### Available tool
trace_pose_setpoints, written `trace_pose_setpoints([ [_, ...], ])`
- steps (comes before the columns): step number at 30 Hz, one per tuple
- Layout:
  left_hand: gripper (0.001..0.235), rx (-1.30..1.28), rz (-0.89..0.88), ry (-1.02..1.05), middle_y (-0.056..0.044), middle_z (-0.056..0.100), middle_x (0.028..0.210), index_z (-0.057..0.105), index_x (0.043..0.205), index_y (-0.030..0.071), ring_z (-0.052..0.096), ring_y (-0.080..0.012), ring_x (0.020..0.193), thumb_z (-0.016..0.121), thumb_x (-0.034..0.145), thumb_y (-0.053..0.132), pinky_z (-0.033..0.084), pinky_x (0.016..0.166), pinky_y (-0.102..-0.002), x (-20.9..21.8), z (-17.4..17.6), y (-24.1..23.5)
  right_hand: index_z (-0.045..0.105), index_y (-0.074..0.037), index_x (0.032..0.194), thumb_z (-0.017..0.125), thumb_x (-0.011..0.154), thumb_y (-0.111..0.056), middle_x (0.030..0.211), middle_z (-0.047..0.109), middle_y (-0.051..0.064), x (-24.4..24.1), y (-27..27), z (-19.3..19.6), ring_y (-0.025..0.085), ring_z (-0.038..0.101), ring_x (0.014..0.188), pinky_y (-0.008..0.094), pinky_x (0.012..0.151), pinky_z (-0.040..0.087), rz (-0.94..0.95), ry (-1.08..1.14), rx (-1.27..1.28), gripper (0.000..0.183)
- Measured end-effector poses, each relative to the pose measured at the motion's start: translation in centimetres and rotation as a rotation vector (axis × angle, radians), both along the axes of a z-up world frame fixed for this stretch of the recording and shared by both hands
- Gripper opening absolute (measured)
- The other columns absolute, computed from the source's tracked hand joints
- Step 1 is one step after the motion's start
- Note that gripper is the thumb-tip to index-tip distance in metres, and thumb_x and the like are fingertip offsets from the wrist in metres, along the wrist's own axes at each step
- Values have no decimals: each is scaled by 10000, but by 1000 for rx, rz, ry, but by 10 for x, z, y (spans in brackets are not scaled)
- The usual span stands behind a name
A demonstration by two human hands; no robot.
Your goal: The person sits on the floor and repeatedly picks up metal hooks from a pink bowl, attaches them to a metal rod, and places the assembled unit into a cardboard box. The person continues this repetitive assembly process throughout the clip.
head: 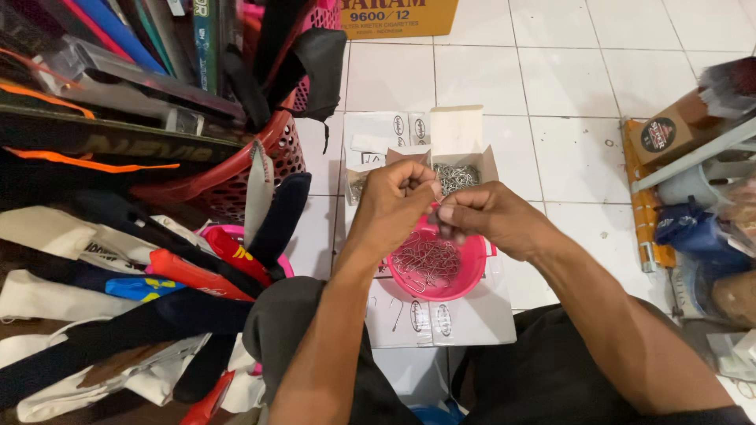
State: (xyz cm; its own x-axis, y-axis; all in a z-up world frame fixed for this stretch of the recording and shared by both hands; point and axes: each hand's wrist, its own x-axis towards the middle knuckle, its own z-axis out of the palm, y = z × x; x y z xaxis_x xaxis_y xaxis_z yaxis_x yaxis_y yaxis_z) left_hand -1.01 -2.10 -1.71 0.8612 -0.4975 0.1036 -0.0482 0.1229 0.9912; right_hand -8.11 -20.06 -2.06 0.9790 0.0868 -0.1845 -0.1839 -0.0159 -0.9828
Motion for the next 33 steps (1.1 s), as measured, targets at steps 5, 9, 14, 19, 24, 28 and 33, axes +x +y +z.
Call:
trace_pose_setpoints([
  [5,77,17,84,-52,-121,652,742,710,946,-44,686,-149,643,672,893,-4,528,562,-226,7,-14,-4,760,49,1021,765,889,-47,737,691,147,1,4,-15,190,692,662,304,622,574,-137,-199,-275,163],
  [9,69,-6,125,-37,-121,652,751,709,944,-46,685,-147,662,670,893,-18,525,573,-230,7,-17,-9,752,-41,1000,743,927,-73,719,719,92,-3,10,-3,148,694,666,289,614,555,-211,-285,-493,80],
  [14,102,-63,111,91,-123,657,817,716,991,-25,706,-172,740,670,915,23,570,643,-246,-7,13,-1,766,-69,1015,780,919,-91,771,703,96,-2,1,-4,160,660,682,289,604,547,-287,-387,-553,100],
  [19,141,-104,122,152,-154,673,820,728,1038,-56,708,-174,716,675,929,16,602,655,-243,-5,15,0,735,-19,998,738,944,-30,690,684,108,-3,6,4,126,661,649,262,586,548,-356,-388,-446,55],
  [24,152,-158,114,158,-189,686,809,723,1022,-80,725,-189,733,700,901,9,635,678,-271,-2,5,-5,720,30,1032,724,935,27,754,726,149,4,4,0,162,715,714,321,670,607,-392,-433,-347,97],
  [28,142,-176,85,130,-211,698,872,730,1016,-77,739,-208,784,713,897,-1,646,697,-292,-1,-6,-12,726,33,1006,732,908,44,758,735,140,5,11,-3,167,729,712,329,693,621,-385,-398,-293,99],
  [33,181,-149,61,109,-195,674,846,732,1026,-79,724,-206,774,745,880,27,646,706,-292,1,-13,-15,731,43,966,742,914,0,699,721,141,3,13,0,163,724,674,297,644,595,-380,-374,-351,68],
])
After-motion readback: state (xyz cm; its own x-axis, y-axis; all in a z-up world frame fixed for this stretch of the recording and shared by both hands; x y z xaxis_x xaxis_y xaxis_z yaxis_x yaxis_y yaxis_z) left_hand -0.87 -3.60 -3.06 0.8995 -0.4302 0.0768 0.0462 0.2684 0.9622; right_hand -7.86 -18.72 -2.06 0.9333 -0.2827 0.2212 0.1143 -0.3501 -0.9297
